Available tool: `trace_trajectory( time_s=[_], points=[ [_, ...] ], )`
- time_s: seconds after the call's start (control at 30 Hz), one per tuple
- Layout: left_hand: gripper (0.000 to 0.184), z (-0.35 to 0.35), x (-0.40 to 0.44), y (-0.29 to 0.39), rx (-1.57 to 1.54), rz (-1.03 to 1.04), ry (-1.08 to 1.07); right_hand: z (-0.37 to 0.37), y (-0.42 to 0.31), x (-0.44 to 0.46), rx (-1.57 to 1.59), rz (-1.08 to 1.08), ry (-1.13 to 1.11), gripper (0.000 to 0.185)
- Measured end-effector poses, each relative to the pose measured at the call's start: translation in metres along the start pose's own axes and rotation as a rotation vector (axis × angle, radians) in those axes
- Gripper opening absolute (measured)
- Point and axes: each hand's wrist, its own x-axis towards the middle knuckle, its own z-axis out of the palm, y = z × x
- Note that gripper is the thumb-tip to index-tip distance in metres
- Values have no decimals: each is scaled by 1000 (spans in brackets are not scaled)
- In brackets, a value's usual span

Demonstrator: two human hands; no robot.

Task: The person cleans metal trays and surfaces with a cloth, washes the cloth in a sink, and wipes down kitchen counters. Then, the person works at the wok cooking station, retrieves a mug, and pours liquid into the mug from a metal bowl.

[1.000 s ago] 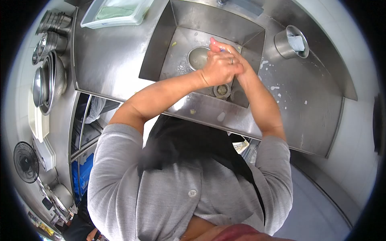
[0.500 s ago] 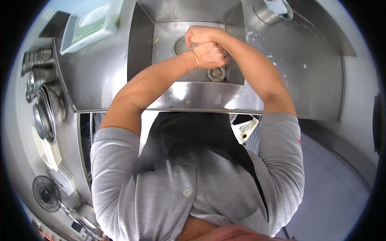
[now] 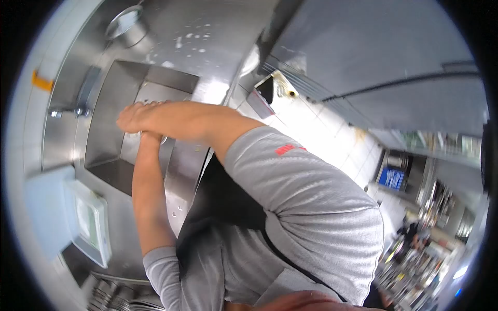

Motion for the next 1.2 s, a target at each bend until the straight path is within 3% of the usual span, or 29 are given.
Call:
trace_trajectory(
  time_s=[0.23,0.37,0.47,0.53,0.6,0.67,0.7,0.73,0.8,0.83,0.97,1.0,1.1,1.13,1.2],
  points=[
    [26,-76,15,37,24,-53,-245,-5,7,-11,-79,80,246,26],
    [24,-76,23,66,-115,258,188,-41,46,-95,3,76,650,21],
    [18,-70,26,133,-424,561,709,-65,100,-180,121,119,893,21],
    [18,-74,32,191,-398,631,604,-53,165,-264,343,237,972,24],
    [14,-80,40,266,-865,617,497,-31,198,-386,820,446,895,34],
    [15,-82,55,345,-1215,619,419,50,270,-457,677,501,943,50],
    [17,-80,63,386,-1340,642,418,75,270,-506,1076,467,900,53],
    [19,-81,69,426,-1465,657,412,102,272,-544,1155,403,983,56],
    [24,-93,71,505,-1528,553,352,103,228,-634,1604,579,1108,48],
    [26,-96,74,541,-1552,492,316,109,227,-670,1599,578,1153,42],
    [27,-126,59,662,-1459,749,45,142,246,-762,1500,664,1386,20],
    [36,-133,60,686,-1423,811,-84,142,253,-788,1427,718,1443,17],
    [46,-157,52,748,-1293,1003,-79,136,264,-852,1379,762,1723,13],
    [61,-166,56,763,-1207,1054,-170,132,266,-872,1378,748,1851,11],
    [66,-186,57,796,-1211,1123,-411,123,274,-910,1364,712,2108,8]
  ],
)
